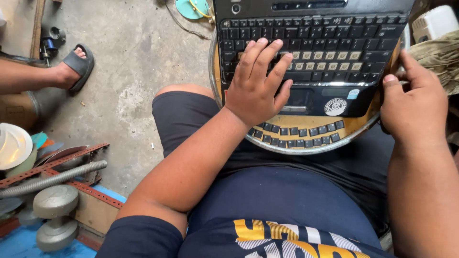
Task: Cleaning a laptop keyboard by brushing away dust and debris, then manually removing and re-seating individual keycaps.
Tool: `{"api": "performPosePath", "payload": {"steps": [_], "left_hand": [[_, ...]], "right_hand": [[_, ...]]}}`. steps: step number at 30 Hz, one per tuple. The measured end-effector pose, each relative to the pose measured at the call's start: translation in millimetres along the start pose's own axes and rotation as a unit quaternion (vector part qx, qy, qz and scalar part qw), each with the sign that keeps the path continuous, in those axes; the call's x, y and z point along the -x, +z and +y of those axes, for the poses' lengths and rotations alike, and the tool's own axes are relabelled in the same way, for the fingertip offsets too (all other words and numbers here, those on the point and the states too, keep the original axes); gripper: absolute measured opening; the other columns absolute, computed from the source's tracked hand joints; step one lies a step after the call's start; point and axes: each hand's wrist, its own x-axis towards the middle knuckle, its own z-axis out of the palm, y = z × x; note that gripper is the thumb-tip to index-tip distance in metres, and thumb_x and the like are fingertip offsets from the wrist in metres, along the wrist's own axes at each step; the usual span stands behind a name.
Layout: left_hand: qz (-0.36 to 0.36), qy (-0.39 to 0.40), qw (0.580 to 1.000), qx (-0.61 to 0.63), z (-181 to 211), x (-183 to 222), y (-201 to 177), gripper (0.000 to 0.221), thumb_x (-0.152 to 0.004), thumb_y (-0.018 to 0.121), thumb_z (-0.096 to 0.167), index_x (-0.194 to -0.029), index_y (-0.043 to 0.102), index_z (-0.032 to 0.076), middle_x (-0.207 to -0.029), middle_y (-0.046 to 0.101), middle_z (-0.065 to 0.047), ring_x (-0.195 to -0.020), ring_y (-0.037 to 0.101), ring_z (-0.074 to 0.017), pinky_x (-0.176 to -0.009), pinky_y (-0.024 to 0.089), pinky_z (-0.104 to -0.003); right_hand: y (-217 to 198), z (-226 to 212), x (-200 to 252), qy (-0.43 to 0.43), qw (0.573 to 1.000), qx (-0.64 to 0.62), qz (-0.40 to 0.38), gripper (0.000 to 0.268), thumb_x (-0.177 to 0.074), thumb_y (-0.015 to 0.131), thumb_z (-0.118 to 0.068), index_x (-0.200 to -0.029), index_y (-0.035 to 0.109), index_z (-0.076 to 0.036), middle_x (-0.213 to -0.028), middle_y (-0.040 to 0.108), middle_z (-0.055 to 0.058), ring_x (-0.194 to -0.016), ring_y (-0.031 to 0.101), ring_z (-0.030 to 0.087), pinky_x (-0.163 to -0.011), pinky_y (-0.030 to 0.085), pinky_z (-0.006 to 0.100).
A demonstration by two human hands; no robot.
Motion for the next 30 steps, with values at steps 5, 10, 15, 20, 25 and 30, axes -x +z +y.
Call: {"api": "performPosePath", "payload": {"steps": [5, 10, 15, 20, 25, 30], "left_hand": [[0.054, -0.010, 0.995, 0.088, 0, 0, -22, 0.033, -0.095, 0.081, 0.014, -0.125, 0.067, 0.010, -0.138, 0.054, -0.009, -0.135, 0.047, -0.0299, -0.127, 0.036, -0.050], [-0.019, 0.018, 0.986, 0.167, -1, -7, -76, 0.010, -0.088, 0.077, 0.002, -0.095, 0.071, 0.005, -0.090, 0.061, -0.006, -0.080, 0.053, -0.0230, -0.077, 0.047, -0.034], [-0.179, 0.042, 0.982, 0.044, -5, 35, -73, 0.005, -0.087, 0.068, 0.016, -0.087, 0.066, 0.011, -0.085, 0.059, -0.006, -0.081, 0.054, -0.0267, -0.079, 0.044, -0.039], [-0.209, 0.026, 0.977, -0.024, 5, 53, -65, 0.009, -0.087, 0.062, 0.019, -0.089, 0.068, 0.012, -0.086, 0.063, -0.005, -0.084, 0.058, -0.0259, -0.082, 0.045, -0.038], [-0.246, -0.002, 0.967, -0.060, 12, 56, -59, 0.007, -0.085, 0.062, 0.017, -0.085, 0.067, 0.012, -0.087, 0.064, -0.007, -0.080, 0.060, -0.0268, -0.075, 0.046, -0.039], [-0.249, -0.045, 0.964, -0.085, 22, 57, -51, 0.006, -0.082, 0.063, 0.014, -0.086, 0.065, 0.010, -0.085, 0.065, -0.010, -0.071, 0.064, -0.0298, -0.065, 0.051, -0.041]], "right_hand": [[11, 22, 8, -0.084, 0.995, 0.046, 0.027, 0.054, -0.104, 0.067, 0.019, -0.158, 0.063, 0.017, -0.119, 0.059, 0.030, -0.094, 0.063, 0.036, -0.076, 0.054, 0.042], [33, 57, 17, -0.047, 0.991, -0.125, 0.016, 0.056, -0.116, 0.055, 0.027, -0.167, 0.037, 0.015, -0.125, 0.052, 0.034, -0.097, 0.053, 0.033, -0.081, 0.051, 0.039], [37, 65, 17, -0.045, 0.990, -0.135, 0.009, 0.059, -0.114, 0.054, 0.028, -0.168, 0.036, 0.014, -0.124, 0.049, 0.034, -0.095, 0.051, 0.033, -0.079, 0.050, 0.039], [38, 66, 16, -0.032, 0.996, -0.087, 0.014, 0.057, -0.118, 0.060, 0.026, -0.170, 0.040, 0.015, -0.102, 0.045, 0.020, -0.081, 0.045, 0.024, -0.068, 0.044, 0.033], [19, 27, 16, -0.041, 0.999, 0.005, 0.023, 0.054, -0.111, 0.071, 0.020, -0.159, 0.050, 0.022, -0.100, 0.054, 0.024, -0.078, 0.055, 0.028, -0.063, 0.050, 0.037], [18, 29, 13, -0.037, 0.995, -0.089, 0.018, 0.047, -0.110, 0.057, 0.021, -0.156, 0.046, 0.023, -0.114, 0.056, 0.030, -0.094, 0.057, 0.033, -0.076, 0.049, 0.039]]}}
